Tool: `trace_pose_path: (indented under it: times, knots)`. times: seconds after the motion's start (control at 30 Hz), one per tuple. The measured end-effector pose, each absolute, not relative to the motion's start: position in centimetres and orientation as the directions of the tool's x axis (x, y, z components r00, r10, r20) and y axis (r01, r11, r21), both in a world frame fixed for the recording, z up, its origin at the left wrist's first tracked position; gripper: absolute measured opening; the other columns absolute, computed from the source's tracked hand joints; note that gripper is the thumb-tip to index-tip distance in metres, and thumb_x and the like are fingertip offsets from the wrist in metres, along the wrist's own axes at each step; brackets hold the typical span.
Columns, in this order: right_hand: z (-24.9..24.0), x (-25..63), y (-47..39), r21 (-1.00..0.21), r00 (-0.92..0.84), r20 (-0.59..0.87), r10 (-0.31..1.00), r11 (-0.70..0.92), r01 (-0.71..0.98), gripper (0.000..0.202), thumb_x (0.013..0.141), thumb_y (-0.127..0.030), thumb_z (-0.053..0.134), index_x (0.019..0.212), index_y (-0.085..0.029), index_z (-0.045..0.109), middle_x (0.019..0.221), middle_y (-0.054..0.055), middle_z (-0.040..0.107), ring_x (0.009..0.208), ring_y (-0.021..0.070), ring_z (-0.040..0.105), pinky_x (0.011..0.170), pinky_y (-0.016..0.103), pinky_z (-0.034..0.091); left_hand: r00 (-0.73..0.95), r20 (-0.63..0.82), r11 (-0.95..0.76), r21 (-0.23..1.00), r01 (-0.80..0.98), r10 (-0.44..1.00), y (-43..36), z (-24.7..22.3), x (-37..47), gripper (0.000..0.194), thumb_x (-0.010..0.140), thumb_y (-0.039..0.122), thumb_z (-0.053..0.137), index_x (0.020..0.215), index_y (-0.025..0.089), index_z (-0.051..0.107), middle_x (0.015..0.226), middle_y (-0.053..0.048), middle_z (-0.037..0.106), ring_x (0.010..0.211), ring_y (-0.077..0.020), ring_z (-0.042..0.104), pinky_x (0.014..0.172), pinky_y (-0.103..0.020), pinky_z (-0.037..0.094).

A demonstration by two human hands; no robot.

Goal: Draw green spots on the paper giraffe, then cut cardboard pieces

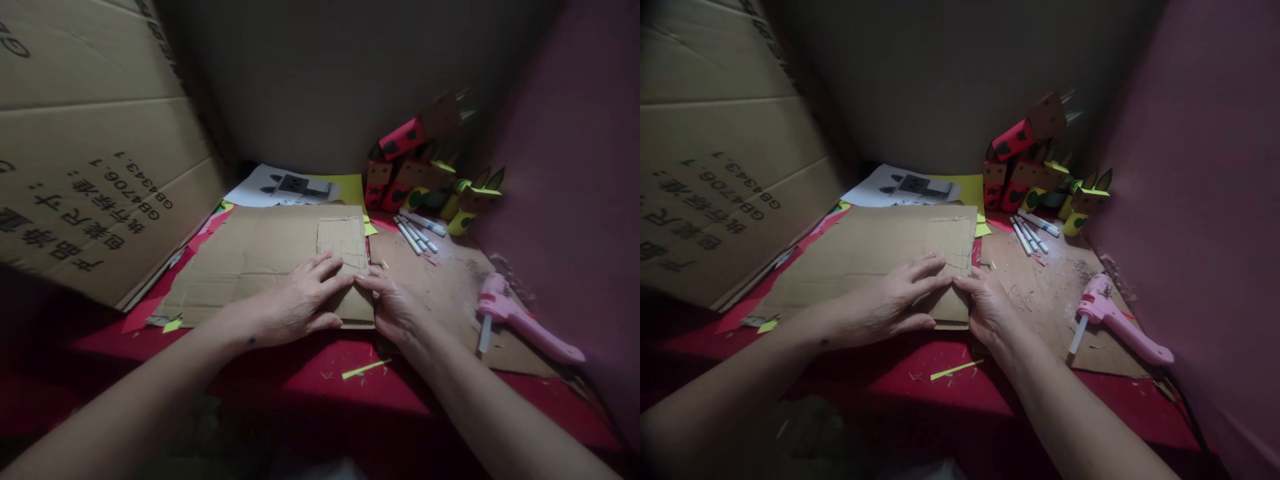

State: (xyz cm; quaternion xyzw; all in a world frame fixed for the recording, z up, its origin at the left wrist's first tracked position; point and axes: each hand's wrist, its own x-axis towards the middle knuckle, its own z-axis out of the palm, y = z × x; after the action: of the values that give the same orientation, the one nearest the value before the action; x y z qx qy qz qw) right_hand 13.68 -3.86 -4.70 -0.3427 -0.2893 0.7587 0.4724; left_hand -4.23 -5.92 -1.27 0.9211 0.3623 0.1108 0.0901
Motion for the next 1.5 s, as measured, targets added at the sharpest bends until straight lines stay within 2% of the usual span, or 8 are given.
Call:
trace_pose_path:
  times: [0.3,0.43,0.57,0.67,0.9,1.27,1.37,1.5]
  knots:
    - [-4.2,13.8,-3.8,-0.719,-0.343,-0.271,0.899,-0.426,-0.549,0.025,0.062,-0.009,0.068,0.086,-0.017,0.067,0.074,0.003,0.073,0.078,0.0221,0.068,0.079,0.037,0.053,0.678,0.152,-0.677,0.369,0.636,0.719,-5.8,-1.5,-4.6,0.060,0.088,0.043,0.056,0.142,0.028,0.034,0.150,-0.013,0.032,0.141,-0.0300,0.023,0.109,-0.051,0.033]
    - [-4.1,13.8,-3.7,-0.666,-0.362,-0.291,0.886,-0.459,-0.588,0.023,0.063,-0.008,0.066,0.084,-0.019,0.065,0.073,0.002,0.072,0.081,0.0228,0.068,0.080,0.038,0.053,0.654,0.117,-0.639,0.397,0.659,0.747,-5.8,-1.6,-4.6,0.060,0.087,0.044,0.056,0.141,0.028,0.036,0.153,-0.011,0.029,0.142,-0.0288,0.020,0.111,-0.051,0.030]
    - [-3.7,13.7,-3.6,-0.604,-0.397,-0.370,0.840,-0.542,-0.584,0.016,0.075,-0.023,0.060,0.089,-0.020,0.066,0.077,0.006,0.073,0.081,0.0260,0.069,0.077,0.043,0.054,0.645,0.121,-0.634,0.388,0.669,0.755,-5.8,-1.9,-4.6,0.060,0.087,0.045,0.056,0.141,0.026,0.038,0.154,-0.012,0.027,0.143,-0.0288,0.018,0.112,-0.051,0.029]
    - [-3.4,13.7,-3.6,-0.595,-0.417,-0.372,0.829,-0.558,-0.579,0.023,0.081,-0.032,0.055,0.096,-0.018,0.066,0.079,0.008,0.073,0.082,0.0273,0.069,0.077,0.045,0.054,0.649,0.118,-0.639,0.378,0.670,0.751,-5.7,-2.0,-4.6,0.059,0.088,0.045,0.055,0.141,0.024,0.039,0.154,-0.013,0.026,0.143,-0.0283,0.019,0.112,-0.050,0.029]
    - [-3.4,13.8,-3.6,-0.646,-0.457,-0.290,0.841,-0.524,-0.555,0.036,0.079,-0.044,0.058,0.103,-0.018,0.065,0.084,0.010,0.073,0.087,0.0282,0.068,0.079,0.045,0.053,0.648,0.105,-0.631,0.388,0.672,0.755,-5.7,-2.1,-4.6,0.060,0.088,0.048,0.052,0.142,0.025,0.038,0.155,-0.012,0.024,0.142,-0.0293,0.020,0.111,-0.051,0.030]
    - [-2.9,13.5,-3.7,-0.507,-0.421,-0.379,0.824,-0.566,-0.651,0.033,0.090,-0.035,0.042,0.108,-0.016,0.063,0.080,0.009,0.073,0.084,0.0250,0.069,0.079,0.043,0.054,0.626,0.106,-0.611,0.393,0.688,0.773,-5.7,-2.3,-4.5,0.059,0.088,0.048,0.053,0.142,0.029,0.038,0.155,-0.009,0.024,0.141,-0.0301,0.023,0.111,-0.050,0.031]
    - [-3.1,13.5,-3.7,-0.505,-0.434,-0.394,0.810,-0.586,-0.634,0.029,0.087,-0.035,0.049,0.100,-0.016,0.066,0.076,0.008,0.073,0.081,0.0253,0.069,0.077,0.043,0.055,0.629,0.107,-0.616,0.381,0.689,0.770,-5.9,-2.5,-4.4,0.058,0.089,0.047,0.051,0.142,0.028,0.037,0.156,-0.009,0.023,0.142,-0.0283,0.023,0.112,-0.049,0.031]
    - [-4.1,13.5,-3.7,-0.612,-0.405,-0.346,0.846,-0.531,-0.586,0.018,0.068,-0.023,0.070,0.085,-0.016,0.068,0.068,0.005,0.072,0.077,0.0245,0.069,0.075,0.040,0.054,0.636,0.108,-0.620,0.395,0.678,0.764,-6.0,-2.4,-4.5,0.060,0.089,0.045,0.052,0.144,0.029,0.033,0.156,-0.009,0.023,0.142,-0.0281,0.022,0.112,-0.047,0.031]
